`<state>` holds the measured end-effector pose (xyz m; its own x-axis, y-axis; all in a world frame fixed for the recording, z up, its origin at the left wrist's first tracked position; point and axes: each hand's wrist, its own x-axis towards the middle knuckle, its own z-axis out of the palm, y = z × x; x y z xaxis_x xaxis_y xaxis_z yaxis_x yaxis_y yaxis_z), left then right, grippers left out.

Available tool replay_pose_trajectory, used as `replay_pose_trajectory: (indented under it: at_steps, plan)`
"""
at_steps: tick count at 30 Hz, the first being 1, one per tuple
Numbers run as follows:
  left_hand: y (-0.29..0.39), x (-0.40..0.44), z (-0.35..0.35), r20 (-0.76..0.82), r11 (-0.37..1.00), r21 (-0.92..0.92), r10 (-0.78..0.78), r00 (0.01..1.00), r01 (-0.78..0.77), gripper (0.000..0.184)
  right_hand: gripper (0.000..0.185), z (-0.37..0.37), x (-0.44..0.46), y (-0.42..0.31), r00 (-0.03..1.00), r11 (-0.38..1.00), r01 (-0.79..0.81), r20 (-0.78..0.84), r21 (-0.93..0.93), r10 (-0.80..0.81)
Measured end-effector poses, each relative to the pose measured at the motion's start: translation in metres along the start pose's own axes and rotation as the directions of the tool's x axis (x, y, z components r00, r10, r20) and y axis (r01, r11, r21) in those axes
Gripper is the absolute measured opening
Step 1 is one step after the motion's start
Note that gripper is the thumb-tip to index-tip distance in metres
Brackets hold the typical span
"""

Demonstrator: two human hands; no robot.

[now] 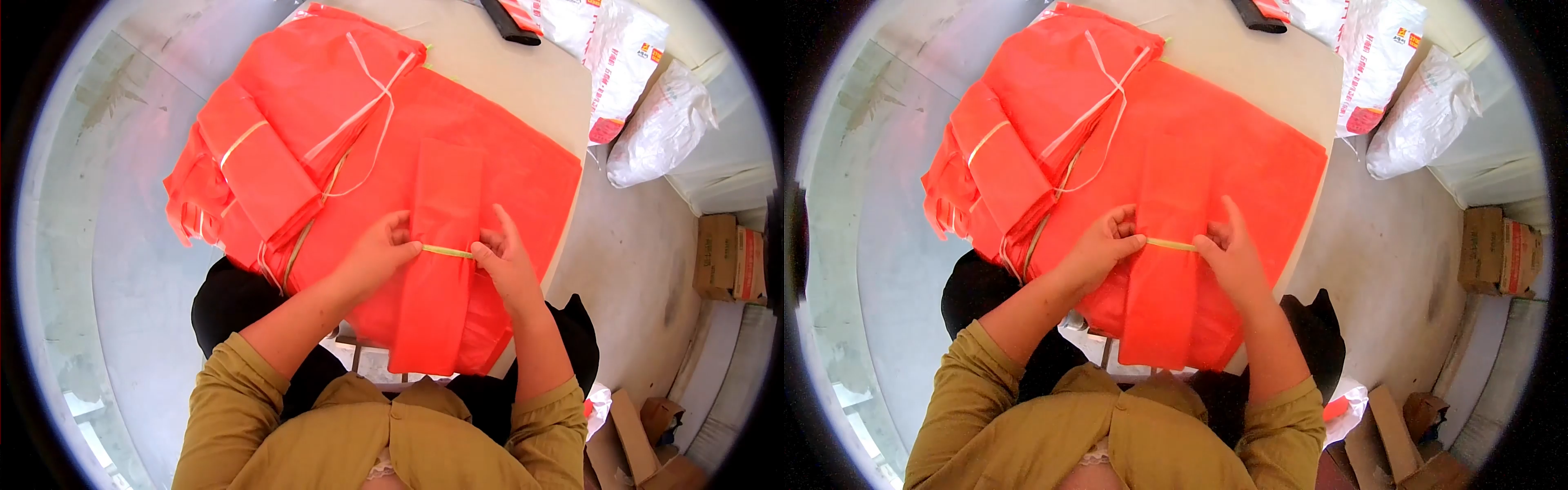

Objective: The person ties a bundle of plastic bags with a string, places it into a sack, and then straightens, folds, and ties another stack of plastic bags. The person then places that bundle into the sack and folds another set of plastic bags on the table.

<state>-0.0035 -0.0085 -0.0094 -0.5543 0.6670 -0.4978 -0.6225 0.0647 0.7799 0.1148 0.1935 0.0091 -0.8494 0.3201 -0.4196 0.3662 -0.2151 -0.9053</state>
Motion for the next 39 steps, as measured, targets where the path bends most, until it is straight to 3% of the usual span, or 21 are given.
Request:
replay_pose_trajectory:
  at_steps: [5,8,11,20,26,29,35,39]
  plan:
    - [0.003,-0.002,0.001,0.047,0.999,0.006,0.044,0.998,-0.045,0.051,0.078,0.003,0.002,-0.001,1.0,1.0,0.012,-0.013,0.006,-0.012]
    - [0.002,-0.003,0.002,0.031,0.998,0.003,0.058,0.998,-0.058,0.05,0.067,0.003,0.007,-0.001,0.998,0.967,-0.058,0.004,0.25,0.059]
    - [0.013,-0.008,0.008,0.032,0.999,0.035,0.014,0.999,-0.016,0.048,0.052,0.002,0.01,0.002,0.993,0.962,-0.066,0.113,0.265,0.037]
    - [-0.001,0.001,0.001,0.015,1.0,0.029,-0.007,1.0,0.007,0.04,0.033,0.015,0.016,0.012,0.998,0.889,-0.016,0.064,0.458,-0.016]
    - [-0.004,0.001,-0.001,0.027,0.997,0.08,-0.005,1.0,0.003,0.033,0.034,0.024,0.016,0.007,0.999,0.881,0.028,-0.032,0.472,-0.014]
    - [0.001,-0.002,0.0,0.016,0.979,0.183,-0.093,0.996,0.089,0.03,0.034,0.026,0.016,0.007,0.998,0.881,0.042,-0.058,0.471,-0.017]
    - [-0.002,-0.008,0.004,-0.141,0.941,0.334,-0.002,0.99,0.049,0.041,0.038,0.025,0.02,0.007,0.995,0.89,0.031,-0.096,0.455,0.015]
    - [-0.005,-0.011,0.003,-0.125,0.992,0.108,0.083,0.989,-0.07,0.039,0.042,0.014,0.017,-0.001,0.996,0.961,-0.041,0.084,0.273,0.019]
